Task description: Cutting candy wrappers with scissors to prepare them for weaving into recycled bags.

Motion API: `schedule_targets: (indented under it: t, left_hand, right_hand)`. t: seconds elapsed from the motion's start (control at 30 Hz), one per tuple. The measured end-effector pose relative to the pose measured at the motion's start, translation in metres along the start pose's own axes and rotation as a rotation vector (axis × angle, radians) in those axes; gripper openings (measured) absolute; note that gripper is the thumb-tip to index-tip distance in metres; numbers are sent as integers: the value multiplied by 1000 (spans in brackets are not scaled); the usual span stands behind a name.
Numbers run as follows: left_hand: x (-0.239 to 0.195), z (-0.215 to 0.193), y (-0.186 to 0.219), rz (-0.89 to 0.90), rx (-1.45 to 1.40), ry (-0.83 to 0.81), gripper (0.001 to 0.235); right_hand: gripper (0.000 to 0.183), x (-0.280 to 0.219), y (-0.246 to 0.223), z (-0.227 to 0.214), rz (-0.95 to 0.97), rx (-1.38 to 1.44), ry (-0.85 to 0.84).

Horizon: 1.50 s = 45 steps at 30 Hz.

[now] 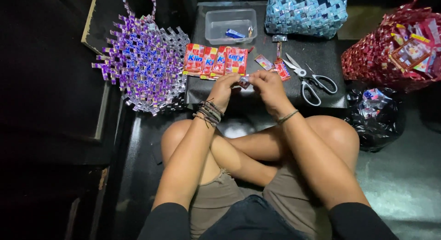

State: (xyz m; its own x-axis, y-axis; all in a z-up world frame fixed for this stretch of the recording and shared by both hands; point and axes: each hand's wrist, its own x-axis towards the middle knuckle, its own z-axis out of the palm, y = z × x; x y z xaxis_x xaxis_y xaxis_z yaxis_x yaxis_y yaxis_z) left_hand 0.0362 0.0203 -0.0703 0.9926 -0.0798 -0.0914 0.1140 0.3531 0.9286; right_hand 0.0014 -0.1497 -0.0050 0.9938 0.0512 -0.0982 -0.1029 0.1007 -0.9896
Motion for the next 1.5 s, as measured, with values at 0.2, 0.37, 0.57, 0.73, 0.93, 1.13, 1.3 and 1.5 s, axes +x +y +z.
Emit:
schedule_targets:
  t: [0.2, 0.37, 0.57, 0.73, 0.93, 1.13, 1.3, 1.5]
  left_hand:
    - [9, -2, -19, -81, -254, -45, 14]
    - [-24, 17, 37, -116, -210, -153, 18]
    - [-27, 21, 35, -38, -54, -214, 21]
    - [-20, 17, 28, 5, -50, -193, 17]
    - [-4, 1, -7, -21, -79, -122, 14]
    - [-17, 14, 13, 12, -45, -98, 22]
    - [-14, 12, 9, 40, 43, 37, 25]
    - [-25, 24, 26, 7, 7, 19, 21]
  right_hand:
    - [8, -10, -11, -2, 326, 509, -229]
    - [9, -7, -16, -1, 197, 511, -161]
    - [16, -7, -11, -1, 50, 377, -59]
    - [14, -9, -10, 2, 40, 358, -68]
    - [10, -16, -14, 5, 131, 514, -245]
    - [19, -2, 15, -2, -69, 136, -141]
    - [27, -9, 8, 1, -272, -1, -65]
    - [13, -15, -5, 2, -229, -107, 101]
